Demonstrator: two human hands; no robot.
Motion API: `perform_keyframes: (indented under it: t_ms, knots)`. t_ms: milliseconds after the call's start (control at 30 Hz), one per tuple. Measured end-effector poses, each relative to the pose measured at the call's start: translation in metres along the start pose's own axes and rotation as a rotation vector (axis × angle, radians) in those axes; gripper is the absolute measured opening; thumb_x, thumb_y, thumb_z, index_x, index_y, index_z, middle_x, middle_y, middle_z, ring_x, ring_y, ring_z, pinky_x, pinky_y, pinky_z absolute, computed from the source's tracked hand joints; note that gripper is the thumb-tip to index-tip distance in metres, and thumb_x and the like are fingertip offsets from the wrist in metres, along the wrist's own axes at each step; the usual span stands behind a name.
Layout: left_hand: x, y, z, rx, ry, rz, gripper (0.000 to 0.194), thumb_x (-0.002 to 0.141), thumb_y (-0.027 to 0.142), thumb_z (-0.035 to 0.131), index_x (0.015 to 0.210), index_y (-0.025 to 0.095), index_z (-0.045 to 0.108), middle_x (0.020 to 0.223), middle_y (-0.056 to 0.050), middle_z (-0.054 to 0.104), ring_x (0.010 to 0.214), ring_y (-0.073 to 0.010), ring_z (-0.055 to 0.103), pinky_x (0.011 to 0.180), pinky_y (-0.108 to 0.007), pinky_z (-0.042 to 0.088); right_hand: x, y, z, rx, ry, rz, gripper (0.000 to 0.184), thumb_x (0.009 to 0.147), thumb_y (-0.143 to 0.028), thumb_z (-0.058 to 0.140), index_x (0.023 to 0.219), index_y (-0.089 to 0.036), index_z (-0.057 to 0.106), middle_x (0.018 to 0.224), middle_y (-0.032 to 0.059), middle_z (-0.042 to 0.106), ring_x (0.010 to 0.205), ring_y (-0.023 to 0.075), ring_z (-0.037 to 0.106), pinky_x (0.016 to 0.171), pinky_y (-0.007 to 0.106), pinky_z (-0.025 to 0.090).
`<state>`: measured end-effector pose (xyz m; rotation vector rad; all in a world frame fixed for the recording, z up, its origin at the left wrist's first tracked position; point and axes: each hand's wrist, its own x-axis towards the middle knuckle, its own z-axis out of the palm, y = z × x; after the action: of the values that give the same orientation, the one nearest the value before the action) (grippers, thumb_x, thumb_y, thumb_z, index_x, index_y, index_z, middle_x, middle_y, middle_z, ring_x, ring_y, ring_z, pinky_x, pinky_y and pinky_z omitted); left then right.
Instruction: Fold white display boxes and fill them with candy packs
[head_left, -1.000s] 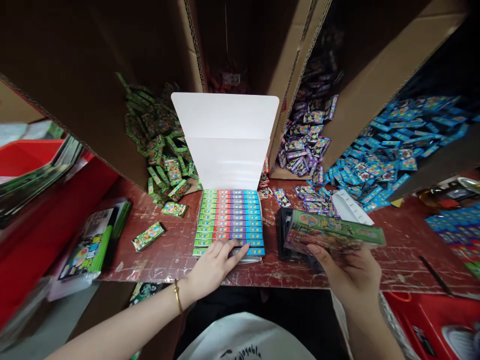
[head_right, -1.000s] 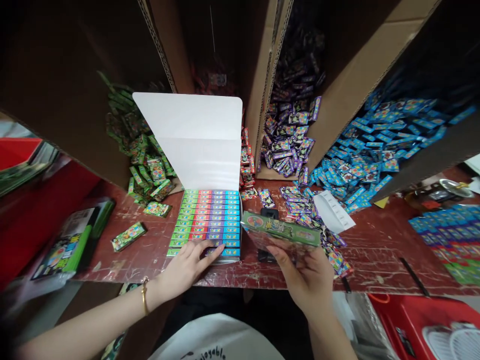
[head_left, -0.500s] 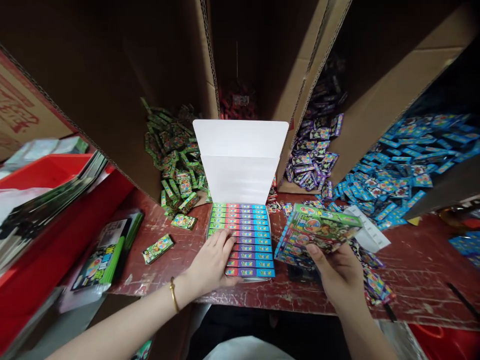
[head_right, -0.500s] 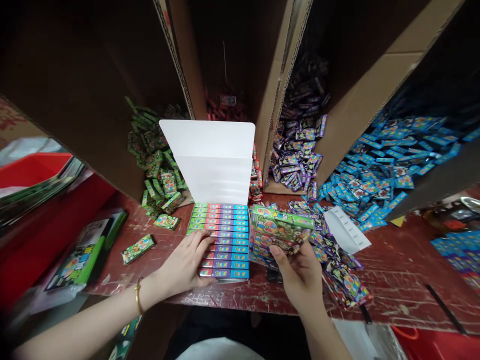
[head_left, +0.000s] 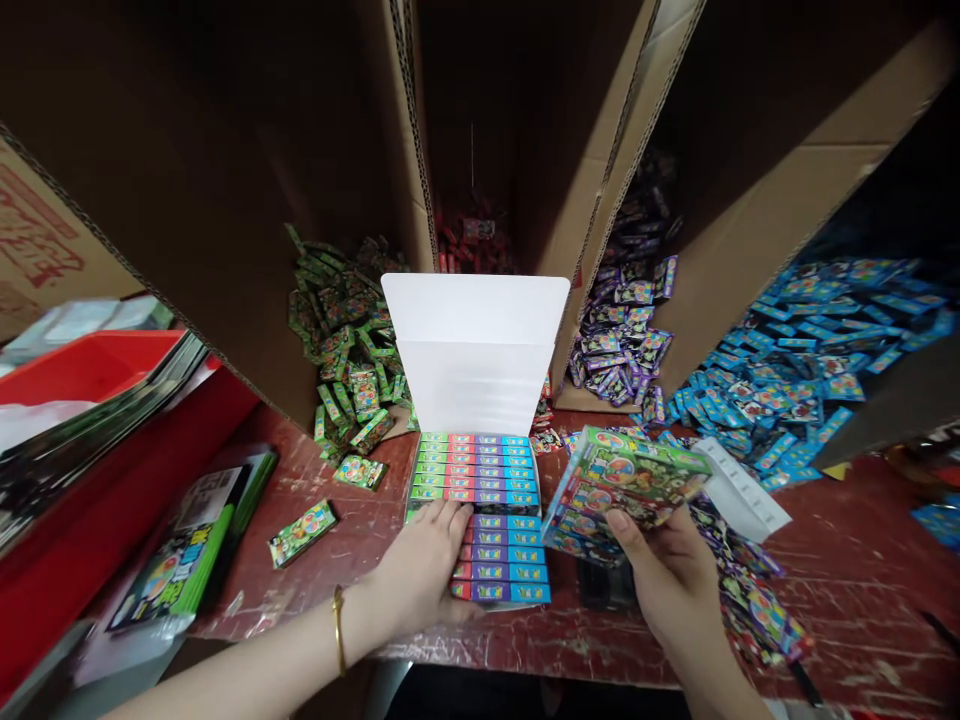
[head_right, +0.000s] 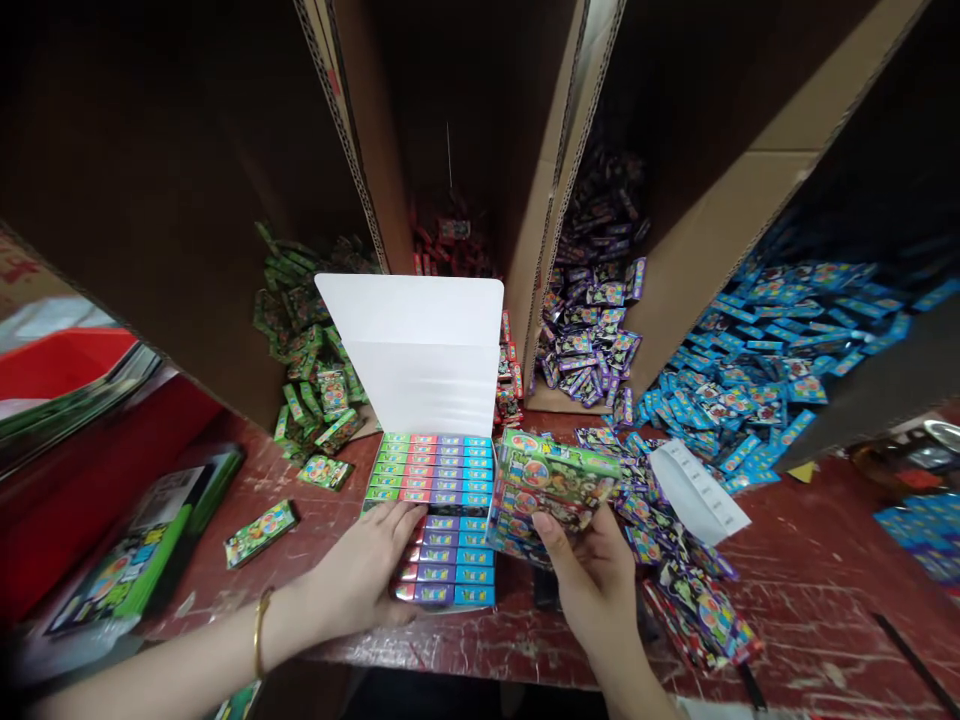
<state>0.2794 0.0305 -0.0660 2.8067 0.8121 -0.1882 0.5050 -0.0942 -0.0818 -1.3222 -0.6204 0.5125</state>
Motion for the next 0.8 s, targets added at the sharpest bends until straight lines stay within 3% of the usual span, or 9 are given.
perform_keyframes:
  t_ms: [133,233,367,500,600,800]
  knots:
    - [0.025,-0.003,-0.025,-0.041,-0.252,-0.004,0.080,0.039,0.044,0.086,0.105,0.013,0.055,0.102,-0.013,0.065,0.086,-0.0315,0.063,0.080,-0.041,0.053,0.007,0.006,0.029,0.076,-0.066,-0.030,0.037,0.080,-0.037,0.068,0.111,-0.021,0.058,0.099,0.0073,0.073,0.089,0.0210,0.070,0.079,0.033,0.058]
    - [0.035,-0.008,-0.030,-0.058,-0.345,0.038,0.081,0.039,0.046,0.085,0.106,0.015,0.051,0.092,-0.009,0.067,0.077,-0.0300,0.065,0.071,-0.037,0.054,0.012,0.012,0.055,0.086,-0.213,-0.038,0.034,0.084,-0.039,0.062,0.112,-0.022,0.056,0.105,0.0075,0.071,0.095,0.0206,0.068,0.085,0.034,0.055]
    - [0.029,-0.016,-0.022,-0.131,-0.284,0.054,0.083,0.041,0.050,0.082,0.109,0.017,0.050,0.094,-0.007,0.067,0.079,-0.0280,0.064,0.073,-0.035,0.052,0.026,0.015,0.074,-0.026,-0.477,-0.097,0.027,0.086,-0.037,0.057,0.108,-0.022,0.053,0.100,0.0054,0.068,0.094,0.0208,0.065,0.087,0.035,0.051]
    - [0.011,-0.015,-0.011,-0.154,-0.135,-0.017,0.076,0.043,0.056,0.081,0.102,0.016,0.054,0.100,-0.009,0.063,0.090,-0.0288,0.061,0.084,-0.039,0.049,0.039,0.003,0.079,-0.247,-0.568,-0.242,0.015,0.086,-0.036,0.057,0.089,-0.022,0.053,0.077,0.0000,0.060,0.075,0.0173,0.059,0.072,0.029,0.048]
    - [0.004,-0.014,-0.006,-0.160,-0.040,-0.026,0.080,0.042,0.057,0.083,0.104,0.016,0.054,0.107,-0.011,0.060,0.101,-0.0319,0.056,0.093,-0.044,0.045,0.040,-0.008,0.089,-0.224,-0.667,-0.279,0.013,0.087,-0.033,0.055,0.093,-0.022,0.054,0.077,-0.0010,0.057,0.074,0.0158,0.056,0.068,0.026,0.046]
    - [0.008,-0.017,-0.007,-0.227,-0.117,-0.022,0.080,0.041,0.065,0.079,0.099,0.015,0.054,0.099,-0.010,0.061,0.091,-0.0307,0.057,0.087,-0.045,0.046,0.043,-0.020,0.098,-0.413,-0.769,-0.379,0.009,0.088,-0.028,0.052,0.093,-0.021,0.053,0.075,-0.0015,0.053,0.070,0.0146,0.050,0.066,0.025,0.039]
